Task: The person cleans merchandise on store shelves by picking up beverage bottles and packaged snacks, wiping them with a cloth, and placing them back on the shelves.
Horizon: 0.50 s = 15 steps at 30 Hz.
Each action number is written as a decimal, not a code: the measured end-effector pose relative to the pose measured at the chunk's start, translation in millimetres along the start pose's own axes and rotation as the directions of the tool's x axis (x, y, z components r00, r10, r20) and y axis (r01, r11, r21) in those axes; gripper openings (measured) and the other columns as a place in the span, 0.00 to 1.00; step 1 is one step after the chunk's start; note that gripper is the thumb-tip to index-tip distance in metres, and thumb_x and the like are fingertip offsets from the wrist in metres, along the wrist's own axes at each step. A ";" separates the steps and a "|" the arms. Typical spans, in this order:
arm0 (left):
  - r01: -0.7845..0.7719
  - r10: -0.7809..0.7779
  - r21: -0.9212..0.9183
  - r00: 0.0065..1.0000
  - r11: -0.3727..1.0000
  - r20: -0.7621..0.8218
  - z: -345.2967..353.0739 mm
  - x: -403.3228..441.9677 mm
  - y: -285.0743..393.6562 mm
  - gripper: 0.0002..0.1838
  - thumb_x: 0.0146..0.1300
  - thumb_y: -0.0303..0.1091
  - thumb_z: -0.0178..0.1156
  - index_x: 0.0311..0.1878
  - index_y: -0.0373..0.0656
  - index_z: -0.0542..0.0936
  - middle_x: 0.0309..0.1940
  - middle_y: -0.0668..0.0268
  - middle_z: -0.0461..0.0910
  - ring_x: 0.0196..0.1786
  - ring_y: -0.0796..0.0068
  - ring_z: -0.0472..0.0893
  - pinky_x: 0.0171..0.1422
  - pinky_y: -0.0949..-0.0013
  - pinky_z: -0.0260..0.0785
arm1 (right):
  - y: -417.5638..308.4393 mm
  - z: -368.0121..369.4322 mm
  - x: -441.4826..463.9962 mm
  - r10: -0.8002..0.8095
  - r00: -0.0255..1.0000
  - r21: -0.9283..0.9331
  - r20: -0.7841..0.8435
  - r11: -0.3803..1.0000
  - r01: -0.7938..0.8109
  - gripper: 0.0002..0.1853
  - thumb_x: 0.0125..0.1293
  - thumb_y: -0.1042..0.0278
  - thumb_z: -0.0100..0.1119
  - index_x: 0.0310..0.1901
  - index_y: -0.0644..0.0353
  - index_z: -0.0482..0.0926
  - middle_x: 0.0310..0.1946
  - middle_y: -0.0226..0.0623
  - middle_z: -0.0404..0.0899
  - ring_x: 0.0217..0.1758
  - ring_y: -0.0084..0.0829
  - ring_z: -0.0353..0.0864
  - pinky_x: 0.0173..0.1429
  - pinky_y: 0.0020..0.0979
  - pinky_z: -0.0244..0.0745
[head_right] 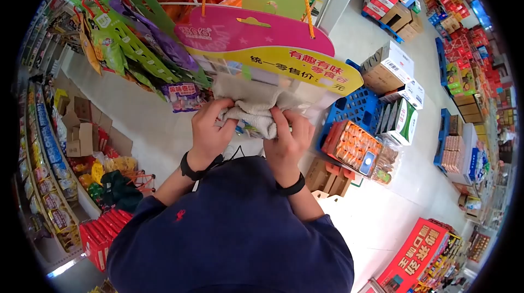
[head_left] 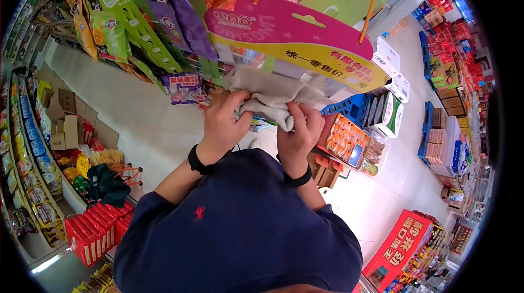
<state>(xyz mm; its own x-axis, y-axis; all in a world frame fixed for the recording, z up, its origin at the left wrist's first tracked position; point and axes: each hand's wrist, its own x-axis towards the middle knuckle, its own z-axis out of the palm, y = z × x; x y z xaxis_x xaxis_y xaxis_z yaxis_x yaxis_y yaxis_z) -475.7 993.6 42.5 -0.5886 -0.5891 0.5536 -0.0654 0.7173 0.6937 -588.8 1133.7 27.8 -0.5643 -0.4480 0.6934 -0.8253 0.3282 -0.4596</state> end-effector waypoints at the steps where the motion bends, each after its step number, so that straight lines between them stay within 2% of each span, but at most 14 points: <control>1: 0.013 -0.013 -0.021 1.000 1.000 0.010 0.4 -1.5 -3.1 0.15 0.51 0.24 0.67 0.45 0.41 0.82 0.36 0.55 0.83 0.40 0.51 0.83 0.44 0.56 0.76 | 0.1 -1.2 -3.0 0.013 0.998 0.018 0.056 1.000 -0.014 0.23 0.44 0.79 0.71 0.47 0.59 0.86 0.41 0.40 0.79 0.45 0.42 0.77 0.50 0.39 0.70; 5: 0.008 -0.007 -0.014 0.998 1.000 0.059 0.1 -7.4 -9.5 0.12 0.53 0.27 0.67 0.42 0.41 0.82 0.34 0.55 0.84 0.37 0.50 0.84 0.41 0.56 0.76 | -6.1 -5.4 -9.5 0.042 0.989 0.118 0.141 0.991 -0.059 0.20 0.44 0.79 0.70 0.44 0.61 0.84 0.39 0.41 0.78 0.42 0.45 0.79 0.46 0.40 0.74; 7: 0.082 -0.084 0.024 0.985 0.996 0.150 0.1 -11.5 -12.3 0.10 0.53 0.29 0.67 0.39 0.41 0.81 0.30 0.54 0.83 0.35 0.50 0.84 0.39 0.56 0.76 | -6.7 -8.0 -11.4 0.057 0.979 0.108 0.196 0.991 -0.079 0.17 0.46 0.77 0.69 0.42 0.61 0.83 0.37 0.42 0.77 0.42 0.46 0.79 0.45 0.41 0.76; 9: 0.125 -0.127 0.020 0.971 0.992 0.204 -2.9 -12.1 -13.8 0.09 0.53 0.28 0.66 0.38 0.41 0.82 0.29 0.54 0.83 0.32 0.51 0.83 0.37 0.58 0.75 | -5.1 -10.0 -14.0 0.072 0.935 0.105 0.348 0.988 -0.115 0.16 0.48 0.74 0.69 0.42 0.61 0.82 0.37 0.42 0.77 0.42 0.46 0.80 0.46 0.41 0.76; 11: 0.177 -0.177 0.022 0.951 0.984 0.255 -11.4 -13.4 -13.5 0.08 0.52 0.28 0.66 0.37 0.40 0.82 0.27 0.54 0.82 0.30 0.51 0.83 0.35 0.60 0.74 | -9.4 -18.7 -9.0 0.050 0.917 0.114 0.396 0.988 -0.103 0.14 0.50 0.72 0.68 0.41 0.61 0.81 0.37 0.41 0.77 0.41 0.46 0.80 0.45 0.41 0.76; 13: 0.236 -0.197 -0.045 0.886 0.971 0.419 -27.6 -8.2 -7.4 0.08 0.51 0.27 0.65 0.36 0.40 0.82 0.26 0.56 0.81 0.28 0.55 0.82 0.35 0.62 0.73 | -14.6 -29.8 -1.7 -0.011 0.858 0.221 0.514 0.968 -0.119 0.14 0.50 0.72 0.68 0.41 0.61 0.81 0.37 0.41 0.77 0.40 0.47 0.80 0.45 0.42 0.76; 14: 0.240 -0.200 -0.045 0.886 0.970 0.419 -38.5 -4.5 -2.7 0.08 0.51 0.27 0.65 0.36 0.40 0.82 0.26 0.56 0.81 0.28 0.55 0.82 0.35 0.62 0.73 | -13.0 -32.5 -2.4 -0.071 0.866 0.277 0.495 0.958 -0.080 0.18 0.45 0.69 0.71 0.42 0.55 0.82 0.36 0.38 0.76 0.39 0.44 0.79 0.41 0.42 0.75; 15: 0.227 -0.155 -0.116 0.886 0.967 0.437 -50.3 0.3 3.2 0.08 0.51 0.27 0.65 0.37 0.41 0.81 0.27 0.57 0.82 0.30 0.55 0.83 0.35 0.62 0.73 | -14.5 -38.0 -0.1 -0.072 0.864 0.276 0.498 0.958 -0.079 0.18 0.45 0.69 0.71 0.42 0.55 0.82 0.36 0.38 0.76 0.39 0.44 0.79 0.41 0.42 0.75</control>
<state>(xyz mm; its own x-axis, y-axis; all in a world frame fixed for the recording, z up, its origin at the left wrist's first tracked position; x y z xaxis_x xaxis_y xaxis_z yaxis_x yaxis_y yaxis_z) -435.5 977.0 68.1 -0.8633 -0.4709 0.1815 -0.1033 0.5169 0.8498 -575.9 1160.7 55.5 -0.4390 -0.8248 0.3564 -0.7522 0.1204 -0.6479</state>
